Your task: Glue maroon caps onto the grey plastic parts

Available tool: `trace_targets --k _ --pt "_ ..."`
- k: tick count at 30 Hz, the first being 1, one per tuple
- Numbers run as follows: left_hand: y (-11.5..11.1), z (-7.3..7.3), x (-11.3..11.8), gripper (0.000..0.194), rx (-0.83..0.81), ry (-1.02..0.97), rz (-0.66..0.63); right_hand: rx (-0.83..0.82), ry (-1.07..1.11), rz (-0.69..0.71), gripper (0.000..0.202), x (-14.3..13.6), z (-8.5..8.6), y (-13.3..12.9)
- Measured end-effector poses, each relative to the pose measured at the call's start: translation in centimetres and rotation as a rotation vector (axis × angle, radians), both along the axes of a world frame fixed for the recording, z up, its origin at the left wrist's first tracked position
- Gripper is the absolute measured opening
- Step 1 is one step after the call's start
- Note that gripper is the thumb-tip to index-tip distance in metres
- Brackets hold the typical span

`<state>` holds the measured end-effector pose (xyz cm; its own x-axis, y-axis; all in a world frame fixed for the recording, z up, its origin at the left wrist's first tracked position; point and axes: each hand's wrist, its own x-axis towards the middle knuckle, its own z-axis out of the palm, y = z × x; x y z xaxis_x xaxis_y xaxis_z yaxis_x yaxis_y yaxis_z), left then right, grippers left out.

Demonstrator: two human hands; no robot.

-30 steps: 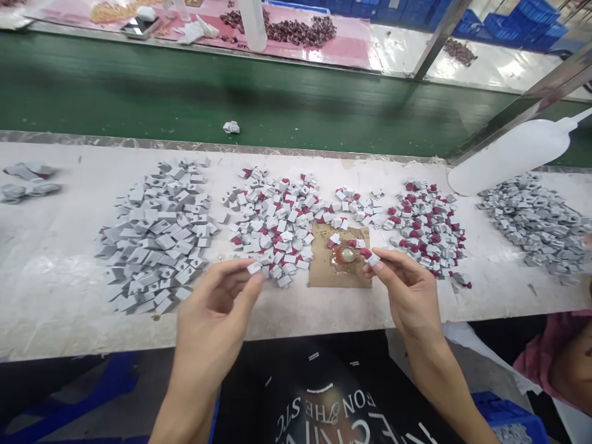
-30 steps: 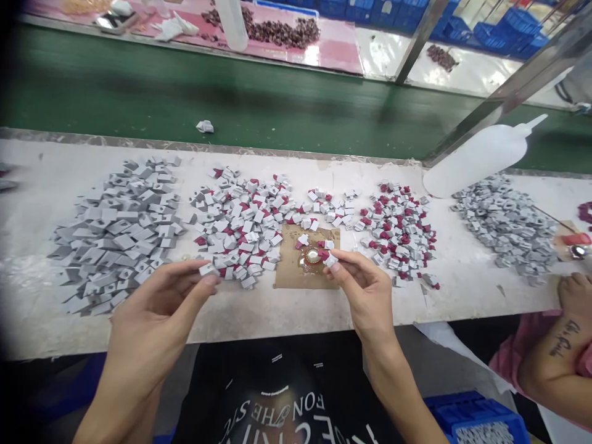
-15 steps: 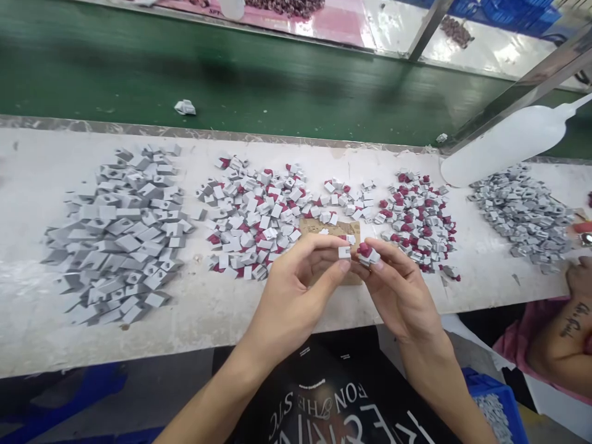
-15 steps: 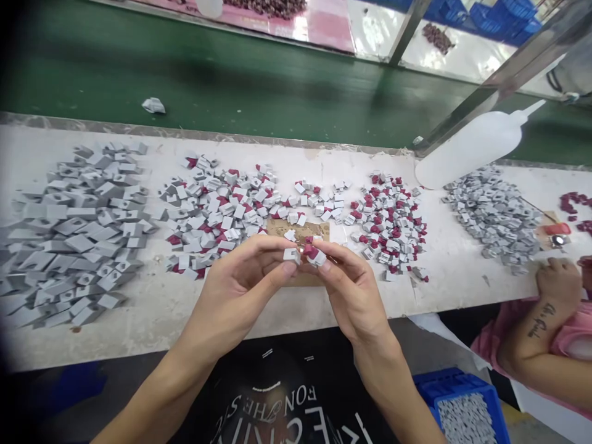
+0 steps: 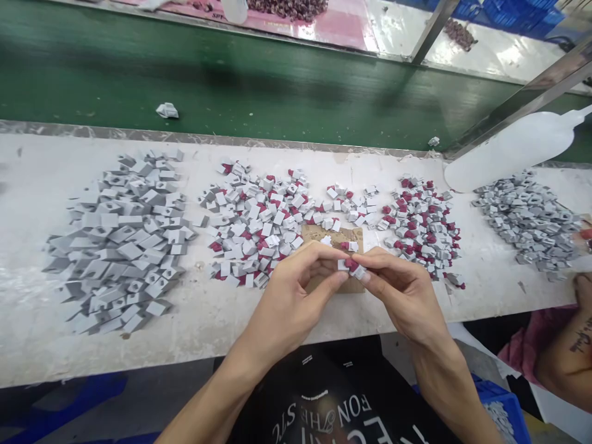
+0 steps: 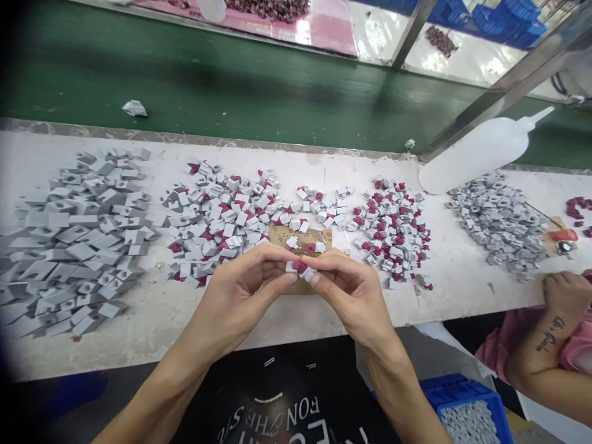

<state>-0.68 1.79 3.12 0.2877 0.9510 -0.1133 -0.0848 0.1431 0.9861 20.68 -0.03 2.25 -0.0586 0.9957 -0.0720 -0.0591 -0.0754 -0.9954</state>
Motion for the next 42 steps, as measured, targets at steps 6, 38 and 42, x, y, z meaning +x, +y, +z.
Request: trace_targets --k 6,38,42 --pt "0.8 0.7 -1.2 0.007 -0.004 0.035 -0.13 0.034 -0.121 0.064 0.022 0.3 2.3 0.6" --pt "33.1 -4.6 4.1 0.026 0.189 0.596 0.191 0.018 -1.049 -0.256 0.036 13.0 -1.8 33.4" --pt "34.9 -5.4 5.1 0.021 0.144 0.614 0.184 0.064 -0.871 -0.246 0.015 12.2 -2.3 33.5"
